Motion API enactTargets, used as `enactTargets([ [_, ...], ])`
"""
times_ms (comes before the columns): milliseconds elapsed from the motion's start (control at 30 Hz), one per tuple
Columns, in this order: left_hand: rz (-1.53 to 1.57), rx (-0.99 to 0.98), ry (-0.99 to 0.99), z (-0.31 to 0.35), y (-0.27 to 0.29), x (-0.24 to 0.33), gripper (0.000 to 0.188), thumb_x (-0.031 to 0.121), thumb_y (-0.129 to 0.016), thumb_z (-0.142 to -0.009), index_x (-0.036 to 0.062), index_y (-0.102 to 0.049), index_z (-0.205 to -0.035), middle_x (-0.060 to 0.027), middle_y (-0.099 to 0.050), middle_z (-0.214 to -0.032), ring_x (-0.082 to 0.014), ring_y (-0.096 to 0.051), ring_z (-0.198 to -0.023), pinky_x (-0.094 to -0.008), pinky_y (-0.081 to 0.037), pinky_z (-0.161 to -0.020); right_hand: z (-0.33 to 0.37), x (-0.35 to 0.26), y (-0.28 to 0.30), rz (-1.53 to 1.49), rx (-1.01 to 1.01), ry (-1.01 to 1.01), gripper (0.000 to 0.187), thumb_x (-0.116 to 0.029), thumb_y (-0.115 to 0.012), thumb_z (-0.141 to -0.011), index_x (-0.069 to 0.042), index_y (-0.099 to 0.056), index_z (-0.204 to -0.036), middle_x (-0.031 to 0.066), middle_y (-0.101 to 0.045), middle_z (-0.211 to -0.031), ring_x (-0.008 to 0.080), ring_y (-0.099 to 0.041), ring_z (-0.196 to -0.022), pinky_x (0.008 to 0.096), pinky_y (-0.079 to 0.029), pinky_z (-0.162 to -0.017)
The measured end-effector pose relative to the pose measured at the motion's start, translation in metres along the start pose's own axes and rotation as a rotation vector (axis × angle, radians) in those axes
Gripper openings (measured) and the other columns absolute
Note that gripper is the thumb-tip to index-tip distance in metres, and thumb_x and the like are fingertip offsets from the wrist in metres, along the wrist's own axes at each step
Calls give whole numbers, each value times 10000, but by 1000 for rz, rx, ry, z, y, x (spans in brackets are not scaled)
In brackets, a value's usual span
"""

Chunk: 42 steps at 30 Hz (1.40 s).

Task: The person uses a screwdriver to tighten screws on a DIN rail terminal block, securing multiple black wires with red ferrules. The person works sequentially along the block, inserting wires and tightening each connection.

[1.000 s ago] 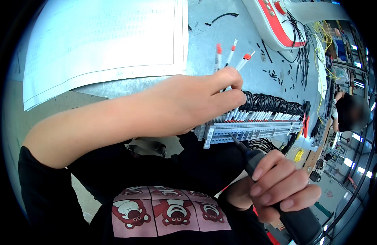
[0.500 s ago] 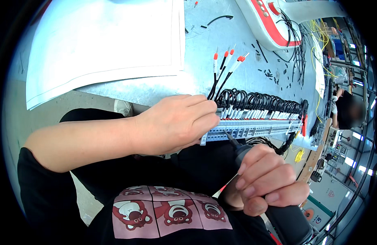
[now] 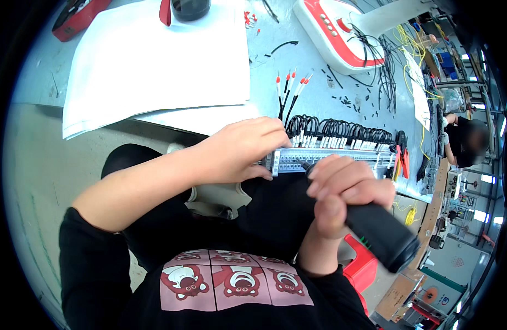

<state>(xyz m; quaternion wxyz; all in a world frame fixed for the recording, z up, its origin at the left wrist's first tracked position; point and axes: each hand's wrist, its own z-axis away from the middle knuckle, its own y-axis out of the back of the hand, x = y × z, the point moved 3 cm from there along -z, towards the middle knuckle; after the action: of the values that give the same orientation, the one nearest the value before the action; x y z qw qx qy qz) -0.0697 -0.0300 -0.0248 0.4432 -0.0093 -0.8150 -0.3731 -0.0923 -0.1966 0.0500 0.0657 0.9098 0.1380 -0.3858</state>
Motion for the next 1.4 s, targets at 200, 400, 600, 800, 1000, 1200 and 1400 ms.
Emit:
enactTargets([
  [200,565,158,362,-3,0,-5,481,96,-679,-863,2,-446,-1273,-158,-615,-1175,-212,-608,-1112,-359,-467,-991,-5,-34,52,-295,434,-61,137,-134,-582,-969,-121,-446,-962,9,-451,-764,126,-469,-633,311,-448,-626],
  [400,554,384,662,-29,-25,6,482,152,-690,-894,-5,-417,-1258,-124,-676,-967,-150,-643,-945,-300,-493,-860,39,11,75,-902,763,-348,61,-109,-535,-992,-96,-509,-939,-2,-396,-776,107,-399,-696,303,-416,-686],
  [600,462,539,771,-38,-31,11,491,77,-739,-833,6,-431,-1210,-57,-647,-826,-98,-627,-817,-256,-496,-783,59,30,50,-907,690,-439,15,-124,-548,-984,-137,-542,-981,-4,-438,-780,114,-426,-692,304,-410,-675],
  [800,404,572,742,-42,-36,12,481,50,-741,-821,14,-420,-1178,-26,-610,-786,-70,-606,-747,-217,-486,-704,61,29,53,-881,652,-418,50,-136,-563,-973,-138,-513,-966,-3,-446,-772,113,-443,-690,308,-418,-669],
  [1000,387,476,753,-39,-38,12,487,63,-744,-828,21,-415,-1184,-8,-612,-775,-61,-600,-726,-218,-485,-712,61,30,56,-898,642,-407,58,-138,-563,-970,-137,-505,-960,-4,-444,-771,113,-446,-687,304,-422,-670],
  [1200,606,628,766,-35,-40,8,480,68,-744,-833,36,-417,-1184,-6,-619,-786,-69,-598,-745,-220,-476,-705,63,31,56,-958,644,-393,50,-131,-556,-969,-137,-509,-956,-5,-446,-773,113,-449,-688,305,-427,-677],
  [1400,577,666,736,-37,-43,15,466,61,-741,-828,50,-414,-1160,-4,-614,-772,-68,-599,-749,-216,-475,-727,61,30,50,-971,649,-409,46,-128,-552,-968,-137,-515,-943,-5,-447,-775,114,-451,-686,305,-426,-678],
])
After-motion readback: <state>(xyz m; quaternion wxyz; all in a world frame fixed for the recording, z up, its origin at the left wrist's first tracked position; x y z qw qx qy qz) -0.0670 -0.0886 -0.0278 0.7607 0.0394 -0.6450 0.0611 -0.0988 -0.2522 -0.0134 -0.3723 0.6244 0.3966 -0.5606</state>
